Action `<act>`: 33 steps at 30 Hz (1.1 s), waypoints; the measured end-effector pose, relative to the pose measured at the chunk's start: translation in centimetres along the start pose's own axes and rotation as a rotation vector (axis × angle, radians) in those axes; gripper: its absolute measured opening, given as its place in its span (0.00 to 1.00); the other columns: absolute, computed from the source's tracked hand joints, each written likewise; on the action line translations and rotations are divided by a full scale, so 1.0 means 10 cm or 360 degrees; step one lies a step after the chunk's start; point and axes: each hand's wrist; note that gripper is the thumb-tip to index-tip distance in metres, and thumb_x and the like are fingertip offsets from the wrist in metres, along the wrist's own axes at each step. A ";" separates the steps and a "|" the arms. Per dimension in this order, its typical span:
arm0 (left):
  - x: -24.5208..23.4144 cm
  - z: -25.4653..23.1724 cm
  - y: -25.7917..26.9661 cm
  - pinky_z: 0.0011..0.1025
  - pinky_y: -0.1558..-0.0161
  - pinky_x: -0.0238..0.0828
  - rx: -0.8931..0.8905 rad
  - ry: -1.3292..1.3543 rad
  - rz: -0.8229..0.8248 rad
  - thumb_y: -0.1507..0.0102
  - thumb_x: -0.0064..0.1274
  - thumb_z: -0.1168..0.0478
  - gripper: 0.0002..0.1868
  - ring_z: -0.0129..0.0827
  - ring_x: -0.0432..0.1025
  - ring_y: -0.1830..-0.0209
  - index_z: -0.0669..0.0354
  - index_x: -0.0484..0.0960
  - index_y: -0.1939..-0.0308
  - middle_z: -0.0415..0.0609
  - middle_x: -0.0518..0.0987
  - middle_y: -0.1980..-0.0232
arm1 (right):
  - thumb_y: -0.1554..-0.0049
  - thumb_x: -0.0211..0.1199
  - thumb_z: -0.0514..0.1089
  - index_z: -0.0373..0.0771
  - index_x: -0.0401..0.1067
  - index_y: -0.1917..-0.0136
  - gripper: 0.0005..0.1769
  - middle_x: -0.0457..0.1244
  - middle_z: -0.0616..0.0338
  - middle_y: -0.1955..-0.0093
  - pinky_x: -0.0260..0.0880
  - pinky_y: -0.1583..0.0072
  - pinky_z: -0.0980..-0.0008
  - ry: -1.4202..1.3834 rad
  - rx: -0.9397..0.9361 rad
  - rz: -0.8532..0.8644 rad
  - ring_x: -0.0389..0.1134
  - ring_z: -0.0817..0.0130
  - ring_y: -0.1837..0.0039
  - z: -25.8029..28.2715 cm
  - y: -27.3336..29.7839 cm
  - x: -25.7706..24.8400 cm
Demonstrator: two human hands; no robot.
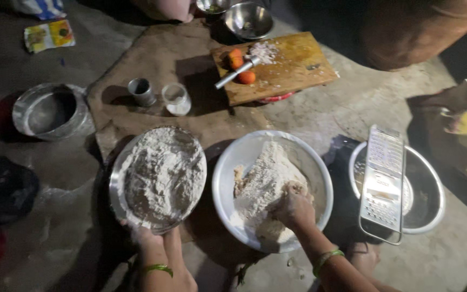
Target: The person mixes flour and a dough-like mixture in a large white bowl using both hands. They repeatedly add flour from a metal plate into the bowl and knead the contents to combine them.
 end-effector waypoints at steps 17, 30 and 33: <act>0.16 -0.01 -0.05 0.69 0.35 0.61 -0.0254 -0.0124 0.0116 0.39 0.21 0.20 0.52 0.62 0.62 0.27 0.48 0.60 0.23 0.54 0.63 0.22 | 0.57 0.78 0.51 0.45 0.58 0.25 0.51 0.52 0.34 0.24 0.65 0.29 0.50 0.0081 0.0093 0.0055 0.56 0.38 0.25 0.20 0.01 -0.18; 0.90 0.08 0.70 0.45 0.48 0.75 0.0794 -0.0908 -0.0086 0.31 0.42 0.33 0.38 0.50 0.76 0.46 0.62 0.66 0.33 0.63 0.76 0.40 | 0.57 0.73 0.45 0.42 0.71 0.36 0.34 0.71 0.49 0.42 0.74 0.38 0.58 -0.0448 -0.0469 0.0161 0.74 0.54 0.40 -0.17 -0.43 -0.17; 1.06 0.09 0.89 0.43 0.51 0.72 0.1327 -0.1368 0.0027 0.29 0.41 0.38 0.33 0.49 0.78 0.53 0.67 0.82 0.45 0.64 0.84 0.49 | 0.59 0.75 0.43 0.43 0.75 0.39 0.32 0.69 0.43 0.44 0.71 0.42 0.54 -0.0309 -0.0365 -0.0176 0.71 0.47 0.42 -0.07 -0.41 -0.52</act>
Point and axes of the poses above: each hand's wrist, its own y-axis away from the middle knuckle, its own x-axis out of the palm, z = x × y
